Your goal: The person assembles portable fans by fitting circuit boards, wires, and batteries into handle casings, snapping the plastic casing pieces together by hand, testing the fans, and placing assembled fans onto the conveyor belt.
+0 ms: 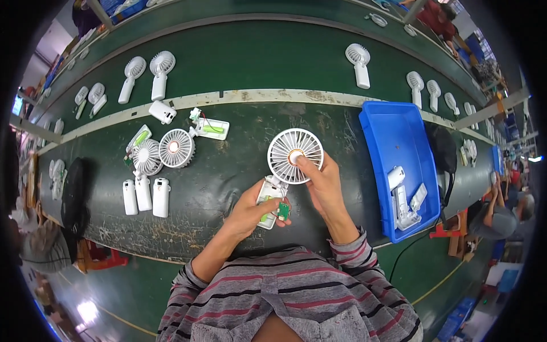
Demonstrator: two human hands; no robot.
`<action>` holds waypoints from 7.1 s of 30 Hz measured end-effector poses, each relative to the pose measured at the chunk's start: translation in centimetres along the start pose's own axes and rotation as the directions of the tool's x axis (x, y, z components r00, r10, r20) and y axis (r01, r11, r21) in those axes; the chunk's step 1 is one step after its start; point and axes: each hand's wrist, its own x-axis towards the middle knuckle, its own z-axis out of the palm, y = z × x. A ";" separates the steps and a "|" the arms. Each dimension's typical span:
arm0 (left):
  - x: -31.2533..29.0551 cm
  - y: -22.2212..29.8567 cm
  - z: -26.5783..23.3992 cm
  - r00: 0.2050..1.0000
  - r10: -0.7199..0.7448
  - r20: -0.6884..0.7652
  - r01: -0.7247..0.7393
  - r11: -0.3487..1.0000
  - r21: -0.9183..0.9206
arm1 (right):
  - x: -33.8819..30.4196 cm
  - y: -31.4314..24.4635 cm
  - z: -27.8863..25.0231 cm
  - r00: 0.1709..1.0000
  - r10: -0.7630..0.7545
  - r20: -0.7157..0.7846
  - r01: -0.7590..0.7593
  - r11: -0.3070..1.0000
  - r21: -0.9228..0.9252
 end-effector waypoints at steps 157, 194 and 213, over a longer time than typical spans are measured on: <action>-0.6 -5.8 -2.1 0.993 0.052 -0.104 -0.071 0.979 -0.192 | -2.7 4.3 -3.0 0.949 0.258 0.179 -0.108 0.803 -0.586; -0.5 -5.0 -2.6 0.998 0.014 -0.057 -0.021 0.993 -0.118 | -3.2 3.1 -2.0 0.742 -0.189 0.643 0.670 0.184 -0.719; -0.6 -4.9 -2.4 0.997 0.030 -0.064 -0.036 0.996 -0.083 | -3.3 3.1 -2.4 0.707 -0.196 0.679 0.706 0.140 -0.694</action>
